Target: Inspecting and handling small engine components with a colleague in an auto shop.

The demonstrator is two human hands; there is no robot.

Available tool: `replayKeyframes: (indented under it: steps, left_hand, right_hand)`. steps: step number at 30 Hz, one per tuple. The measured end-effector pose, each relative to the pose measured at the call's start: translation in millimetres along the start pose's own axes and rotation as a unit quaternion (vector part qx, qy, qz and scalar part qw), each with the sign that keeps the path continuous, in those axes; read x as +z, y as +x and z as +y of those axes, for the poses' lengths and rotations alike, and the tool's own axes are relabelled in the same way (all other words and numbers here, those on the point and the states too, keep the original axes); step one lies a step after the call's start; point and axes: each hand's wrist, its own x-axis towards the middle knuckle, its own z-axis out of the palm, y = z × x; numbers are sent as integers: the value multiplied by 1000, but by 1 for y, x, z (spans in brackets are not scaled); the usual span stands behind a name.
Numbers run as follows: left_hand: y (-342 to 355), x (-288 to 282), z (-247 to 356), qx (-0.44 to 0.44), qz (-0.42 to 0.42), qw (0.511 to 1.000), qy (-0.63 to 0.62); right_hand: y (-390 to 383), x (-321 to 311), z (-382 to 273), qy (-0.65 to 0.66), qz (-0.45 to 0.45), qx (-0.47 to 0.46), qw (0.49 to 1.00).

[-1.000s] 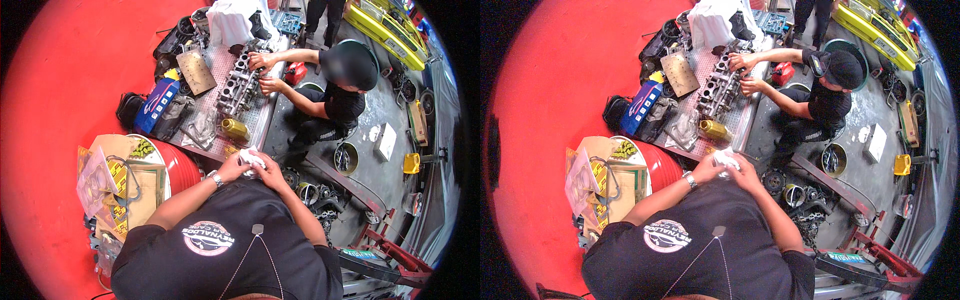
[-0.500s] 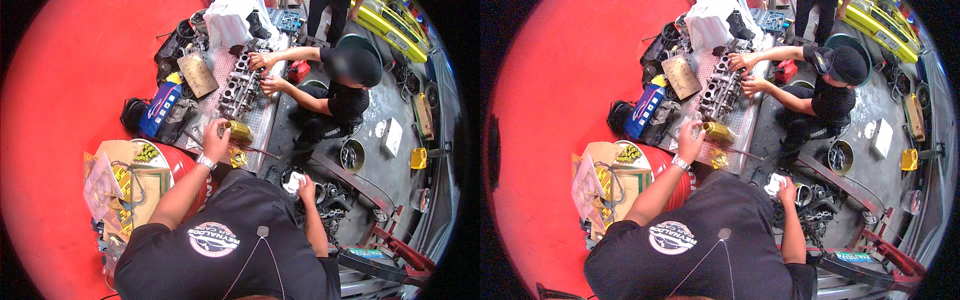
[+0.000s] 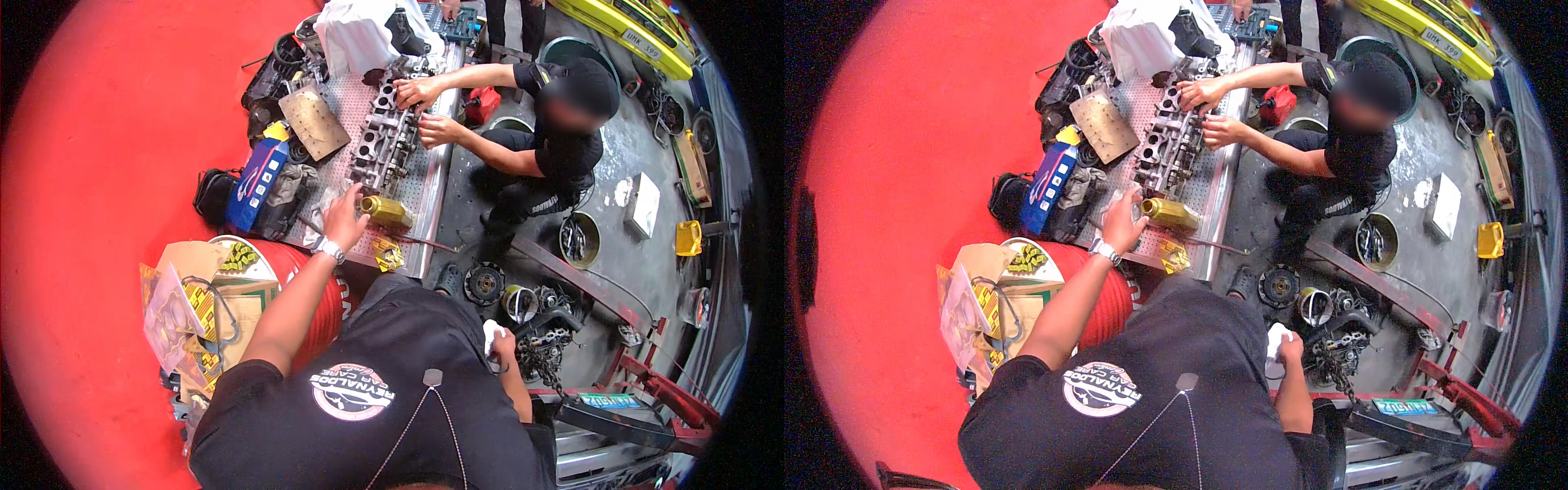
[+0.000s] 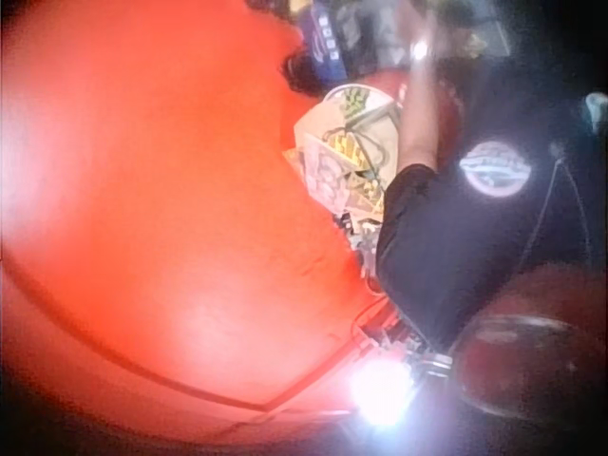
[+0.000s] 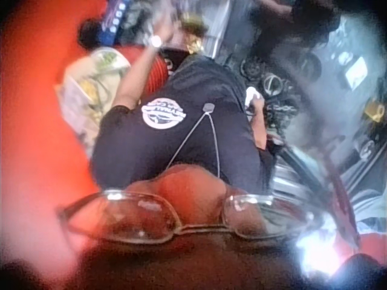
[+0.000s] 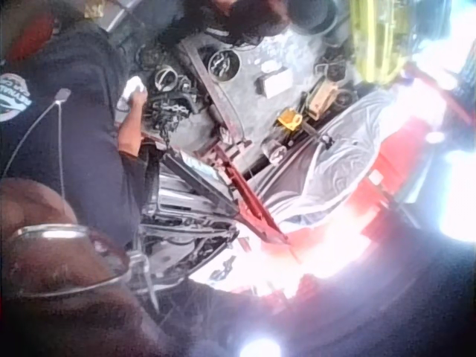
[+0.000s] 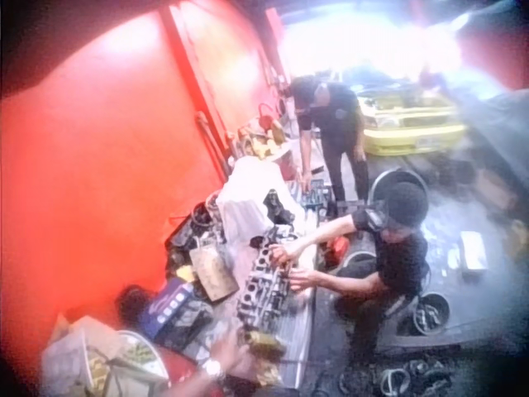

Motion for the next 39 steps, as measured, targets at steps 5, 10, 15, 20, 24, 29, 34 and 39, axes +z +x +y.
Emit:
replayKeyframes:
  steps: [5, 10, 15, 20, 24, 29, 34, 39]
  left_hand:
    - [11, 2, 2, 39, -13, 999, 19]
    - [11, 4, -11, 70, -26, 994, 80]
    - [20, 10, -15, 80, -57, 992, 79]
    - [21, 10, -22, 76, -50, 994, 61]
    - [23, 15, -27, 67, -38, 996, 39]
    - [30, 10, -22, 27, -69, 997, 14]
    - [31, 6, -11, 10, -74, 997, 18]
    - [27, 6, -13, 6, -65, 998, 17]
  right_hand:
    - [20, 12, -20, 15, 22, -83, 996]
    - [19, -1, -69, -28, 32, -81, 996]
    - [36, -7, -27, -26, 71, -75, 994]
    - [13, -9, -33, -19, 58, -40, 997]
    - [9, 5, -28, 39, 8, -6, 999]
    - [11, 16, -13, 51, 2, 3, 999]
    - [18, 16, -18, 78, -20, 22, 996]
    - [-10, -4, -74, 16, 47, -3, 999]
